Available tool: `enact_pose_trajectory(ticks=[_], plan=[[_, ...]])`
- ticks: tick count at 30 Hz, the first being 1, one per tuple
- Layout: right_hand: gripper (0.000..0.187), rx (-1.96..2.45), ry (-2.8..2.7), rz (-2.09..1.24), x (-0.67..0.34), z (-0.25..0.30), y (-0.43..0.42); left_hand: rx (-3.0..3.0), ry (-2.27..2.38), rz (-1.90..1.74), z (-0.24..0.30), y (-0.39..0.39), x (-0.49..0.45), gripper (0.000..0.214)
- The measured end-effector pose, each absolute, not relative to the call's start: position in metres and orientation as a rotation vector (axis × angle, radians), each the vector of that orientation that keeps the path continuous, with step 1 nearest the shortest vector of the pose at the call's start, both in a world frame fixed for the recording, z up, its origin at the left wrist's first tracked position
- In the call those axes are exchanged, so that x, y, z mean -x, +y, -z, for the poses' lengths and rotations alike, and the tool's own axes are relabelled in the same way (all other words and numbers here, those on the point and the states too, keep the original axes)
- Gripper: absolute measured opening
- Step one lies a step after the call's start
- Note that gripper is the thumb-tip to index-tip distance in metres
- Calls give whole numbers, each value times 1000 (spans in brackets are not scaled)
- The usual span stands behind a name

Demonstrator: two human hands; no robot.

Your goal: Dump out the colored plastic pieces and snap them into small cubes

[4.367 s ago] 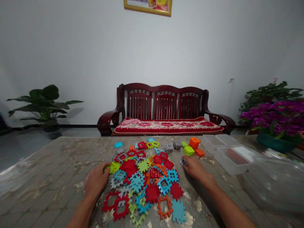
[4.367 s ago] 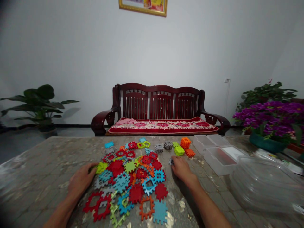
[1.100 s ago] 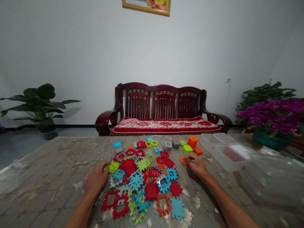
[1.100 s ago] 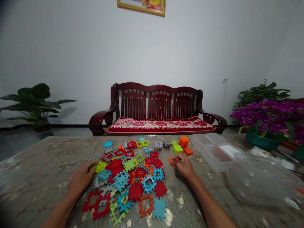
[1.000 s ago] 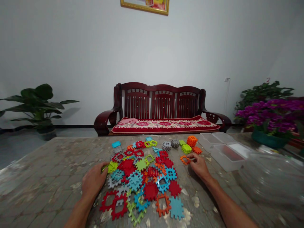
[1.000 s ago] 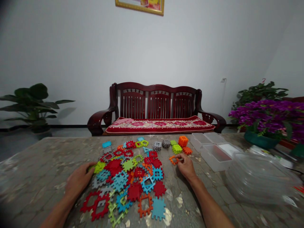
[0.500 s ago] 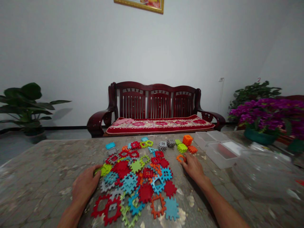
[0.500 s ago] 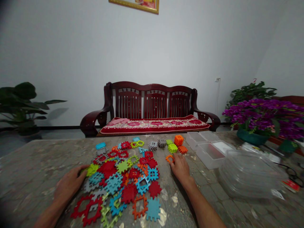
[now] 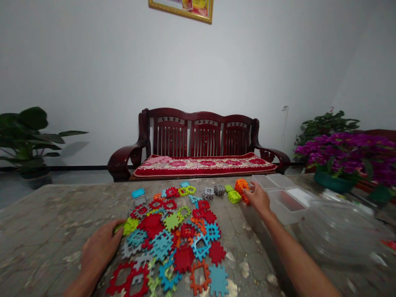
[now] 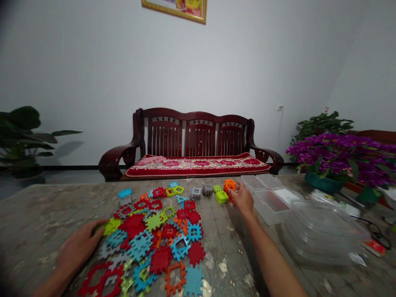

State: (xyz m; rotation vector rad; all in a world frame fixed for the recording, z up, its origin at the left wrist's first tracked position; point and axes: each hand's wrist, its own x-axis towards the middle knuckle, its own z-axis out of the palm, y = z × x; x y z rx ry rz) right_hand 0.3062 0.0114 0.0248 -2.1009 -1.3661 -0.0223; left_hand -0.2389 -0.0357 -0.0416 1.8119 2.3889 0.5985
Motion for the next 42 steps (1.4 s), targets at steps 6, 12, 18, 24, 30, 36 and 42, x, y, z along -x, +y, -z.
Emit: enact_pose_trajectory(ticks=[6, 12, 18, 24, 30, 36, 42], plan=[[58, 2236, -1331, 50, -317, -42, 47, -1797, 2392, -644, 43, -36, 239, 49], [60, 2273, -1396, 105, -318, -41, 59, -1783, 2384, -641, 50, -32, 245, 50], [61, 2326, -1433, 122, -319, -37, 62, -1816, 2376, -658, 55, -31, 247, 53], [56, 2348, -1437, 135, -318, -41, 60, -1818, 2399, -629, 55, -32, 247, 52], [48, 2071, -1382, 104, -303, -37, 48, -1819, 2394, -585, 48, -35, 242, 50], [41, 1587, -1538, -187, -249, 14, 13, -1838, 2424, -600, 32, -45, 225, 42], [43, 1458, -1709, -425, -194, 52, -24, -1945, 2247, -663, 30, -47, 216, 38]])
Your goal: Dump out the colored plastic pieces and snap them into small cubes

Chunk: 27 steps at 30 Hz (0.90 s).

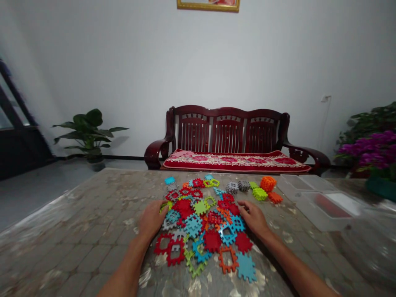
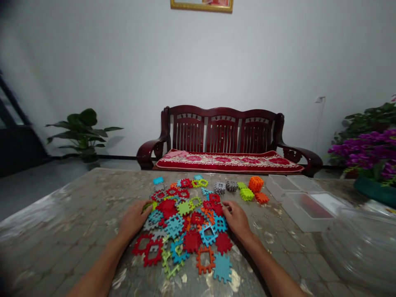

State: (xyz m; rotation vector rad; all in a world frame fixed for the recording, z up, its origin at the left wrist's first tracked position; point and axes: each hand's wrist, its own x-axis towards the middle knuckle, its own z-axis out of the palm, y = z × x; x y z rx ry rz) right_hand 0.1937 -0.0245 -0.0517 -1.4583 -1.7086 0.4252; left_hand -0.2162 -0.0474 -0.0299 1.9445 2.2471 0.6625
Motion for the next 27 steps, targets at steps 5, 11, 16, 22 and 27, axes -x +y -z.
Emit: enact_pose_trajectory(ticks=[5, 11, 16, 22, 27], plan=[[40, 1429, -1792, -411, -184, 53, -29, -1945, 2142, -856, 37, -43, 213, 32], [39, 1438, -1772, -396, -188, 52, -28, -1507, 2003, -1207, 32, -38, 201, 31], [38, 1425, -1769, -383, -186, 52, -30, -1276, 1977, -1301, 25, -36, 191, 34], [39, 1421, -1764, -395, -185, 53, -29, -1035, 1794, -1332, 20, -28, 177, 55], [37, 1421, -1749, -402, -186, 55, -26, -967, 1726, -1317, 14, -21, 170, 54]])
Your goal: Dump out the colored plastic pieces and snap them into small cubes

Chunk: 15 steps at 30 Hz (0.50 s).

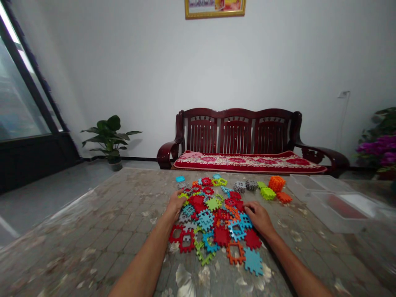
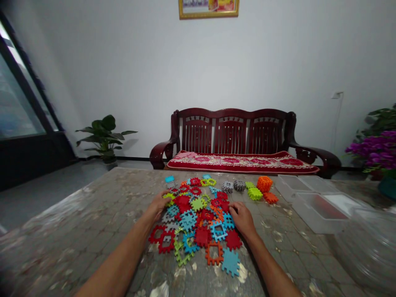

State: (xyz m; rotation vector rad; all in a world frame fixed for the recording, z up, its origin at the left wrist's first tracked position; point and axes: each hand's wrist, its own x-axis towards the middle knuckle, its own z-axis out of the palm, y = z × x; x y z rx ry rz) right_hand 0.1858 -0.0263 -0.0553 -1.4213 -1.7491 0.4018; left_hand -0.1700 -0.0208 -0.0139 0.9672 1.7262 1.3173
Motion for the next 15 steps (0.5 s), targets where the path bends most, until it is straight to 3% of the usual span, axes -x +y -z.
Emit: enact_pose_trajectory(ticks=[15], plan=[[33, 1406, -1766, -406, -186, 58, -25, -1141, 1387, -1321, -4, -5, 107, 46]])
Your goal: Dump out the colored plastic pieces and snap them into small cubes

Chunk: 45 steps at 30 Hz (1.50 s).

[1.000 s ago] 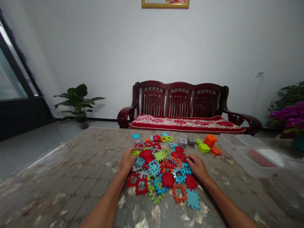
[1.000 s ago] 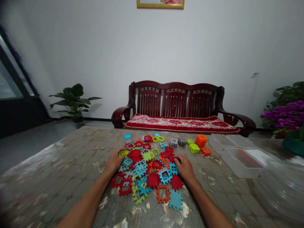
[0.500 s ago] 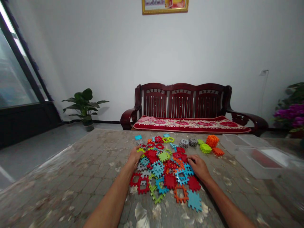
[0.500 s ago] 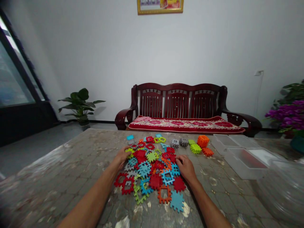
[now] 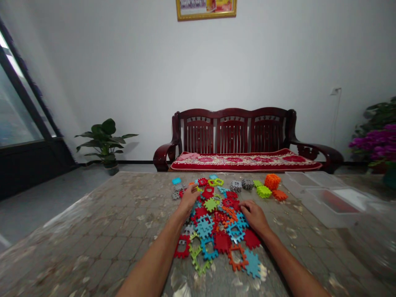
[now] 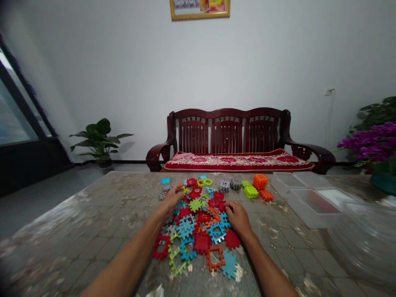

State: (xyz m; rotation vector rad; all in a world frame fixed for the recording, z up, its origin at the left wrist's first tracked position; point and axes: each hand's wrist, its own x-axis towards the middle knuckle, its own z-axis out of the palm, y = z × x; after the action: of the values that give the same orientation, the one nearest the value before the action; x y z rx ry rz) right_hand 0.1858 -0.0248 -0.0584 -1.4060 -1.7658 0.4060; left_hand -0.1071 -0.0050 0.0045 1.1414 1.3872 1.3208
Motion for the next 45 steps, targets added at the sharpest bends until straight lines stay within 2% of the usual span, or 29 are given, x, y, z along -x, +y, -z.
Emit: enact_pose_trajectory(ticks=[6, 9, 16, 19, 22, 31, 36, 40, 45], plan=[[33, 1413, -1790, -402, -186, 56, -25, -1220, 1189, -1282, -22, -12, 91, 57], [33, 1402, -1797, -408, -186, 55, -26, -1448, 1163, -1216, -28, -32, 96, 60], [31, 1421, -1770, -408, -184, 53, -28, -2245, 1388, -611, 3, -111, 111, 79], [30, 1431, -1768, -400, -184, 53, -28, -2326, 1504, -529, 15, -119, 113, 69], [32, 1414, -1779, -391, -185, 53, -28, -2342, 1530, -578, 13, -108, 118, 55], [31, 1430, -1778, -328, -185, 51, -33, -2046, 1920, -743, 1, -74, 157, 34], [28, 1262, -1899, -100, -175, 34, -51, -1792, 1900, -1044, 9, -62, 180, 42], [21, 1024, -2141, -116, -143, 14, -72, -1516, 1861, -1325, 18, -60, 196, 42], [17, 983, -2439, -128, -102, 1, -91, -1497, 2077, -1234, 30, -61, 214, 36]])
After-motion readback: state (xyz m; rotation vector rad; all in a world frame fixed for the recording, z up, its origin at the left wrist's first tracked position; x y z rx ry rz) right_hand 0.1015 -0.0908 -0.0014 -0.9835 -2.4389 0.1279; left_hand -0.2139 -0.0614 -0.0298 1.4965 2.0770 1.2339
